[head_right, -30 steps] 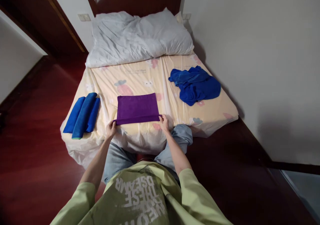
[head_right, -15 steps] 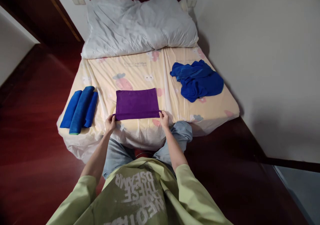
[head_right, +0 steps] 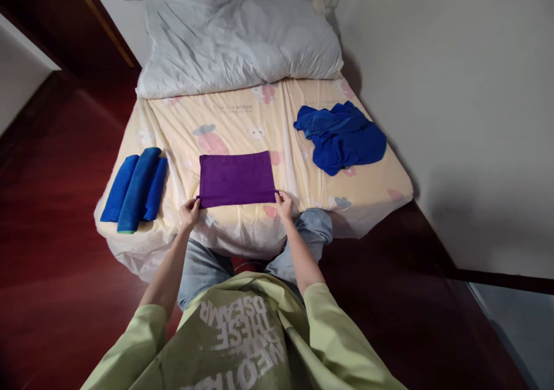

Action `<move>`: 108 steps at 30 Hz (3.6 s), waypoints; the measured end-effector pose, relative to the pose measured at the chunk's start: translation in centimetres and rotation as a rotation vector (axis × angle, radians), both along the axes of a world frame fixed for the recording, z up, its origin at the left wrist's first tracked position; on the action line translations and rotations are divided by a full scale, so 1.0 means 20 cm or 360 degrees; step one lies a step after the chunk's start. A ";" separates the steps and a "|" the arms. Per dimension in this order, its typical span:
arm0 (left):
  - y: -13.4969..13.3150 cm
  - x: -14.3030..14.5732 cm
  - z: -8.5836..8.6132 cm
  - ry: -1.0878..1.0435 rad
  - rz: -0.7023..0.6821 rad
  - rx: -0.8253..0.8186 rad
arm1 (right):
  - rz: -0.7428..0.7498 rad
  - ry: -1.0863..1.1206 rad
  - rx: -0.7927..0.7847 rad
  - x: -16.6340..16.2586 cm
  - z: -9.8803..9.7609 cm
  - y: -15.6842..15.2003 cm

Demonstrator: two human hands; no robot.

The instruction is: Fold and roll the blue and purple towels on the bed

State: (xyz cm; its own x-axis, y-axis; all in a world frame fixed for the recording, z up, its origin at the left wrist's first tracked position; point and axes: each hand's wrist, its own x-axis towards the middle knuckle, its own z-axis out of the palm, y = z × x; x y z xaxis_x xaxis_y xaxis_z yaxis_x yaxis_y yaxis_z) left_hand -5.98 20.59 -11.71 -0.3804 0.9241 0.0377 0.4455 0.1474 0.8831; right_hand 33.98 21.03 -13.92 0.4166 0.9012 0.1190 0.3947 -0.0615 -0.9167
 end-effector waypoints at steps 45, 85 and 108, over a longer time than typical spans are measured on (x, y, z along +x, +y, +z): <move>0.00 -0.02 0.10 0.1318 -0.1091 0.0178 | 0.1010 -0.1179 0.0196 0.04 0.12 -0.05; -0.17 -0.04 0.10 0.0336 -0.0570 -0.0027 | 0.0394 -0.0165 0.0017 0.04 0.00 -0.19; -0.01 0.03 0.07 0.0622 -0.0119 -0.0320 | 0.0017 -0.0346 -0.0117 -0.05 0.01 -0.03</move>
State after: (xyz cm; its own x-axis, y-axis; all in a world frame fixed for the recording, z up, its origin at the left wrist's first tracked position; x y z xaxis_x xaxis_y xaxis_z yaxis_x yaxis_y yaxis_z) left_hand -5.40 20.48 -10.39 -0.3053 0.9521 -0.0178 0.7559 0.2537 0.6035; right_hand 33.07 20.51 -13.70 0.3787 0.9151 0.1387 0.5836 -0.1198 -0.8032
